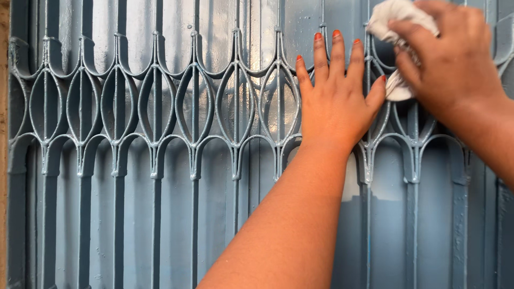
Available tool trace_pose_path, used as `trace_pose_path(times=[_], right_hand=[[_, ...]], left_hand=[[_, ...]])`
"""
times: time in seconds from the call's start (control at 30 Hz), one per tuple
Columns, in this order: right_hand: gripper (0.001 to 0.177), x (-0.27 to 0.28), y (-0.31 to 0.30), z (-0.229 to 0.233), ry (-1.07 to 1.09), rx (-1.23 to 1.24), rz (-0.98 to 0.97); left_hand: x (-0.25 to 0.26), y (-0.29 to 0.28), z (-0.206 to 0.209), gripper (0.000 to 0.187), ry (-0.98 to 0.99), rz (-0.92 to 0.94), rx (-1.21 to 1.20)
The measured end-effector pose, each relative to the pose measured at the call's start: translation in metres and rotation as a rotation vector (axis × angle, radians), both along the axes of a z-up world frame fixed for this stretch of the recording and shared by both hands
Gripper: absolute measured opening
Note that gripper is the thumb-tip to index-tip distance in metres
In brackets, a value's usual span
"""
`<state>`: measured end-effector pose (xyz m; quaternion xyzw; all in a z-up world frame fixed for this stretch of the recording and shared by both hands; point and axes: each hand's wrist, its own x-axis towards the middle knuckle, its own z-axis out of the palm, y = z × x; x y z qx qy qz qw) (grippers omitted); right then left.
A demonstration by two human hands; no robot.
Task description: The person wipes a blue metal gate using a white cloth, cleaning both the top decorative section and the vertical bars down to the base.
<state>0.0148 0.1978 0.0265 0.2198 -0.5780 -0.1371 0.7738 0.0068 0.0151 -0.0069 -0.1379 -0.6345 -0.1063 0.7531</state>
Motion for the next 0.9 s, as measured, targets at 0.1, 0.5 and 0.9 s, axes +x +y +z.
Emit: trace_pose_path(times=[0.1,0.5,0.9], right_hand=[[0.034,-0.018,0.002,0.008,0.124,-0.046,0.017],[0.031,-0.028,0.031,-0.037,0.069,-0.125,0.209],[0.023,-0.021,0.014,0.009,0.216,-0.132,-0.057]], left_hand=[[-0.003,0.001,0.0,0.067,-0.001,0.034,0.002],[-0.005,0.004,0.0,0.067,-0.037,0.113,-0.005],[-0.003,0.003,-0.002,0.065,-0.01,0.082,-0.023]])
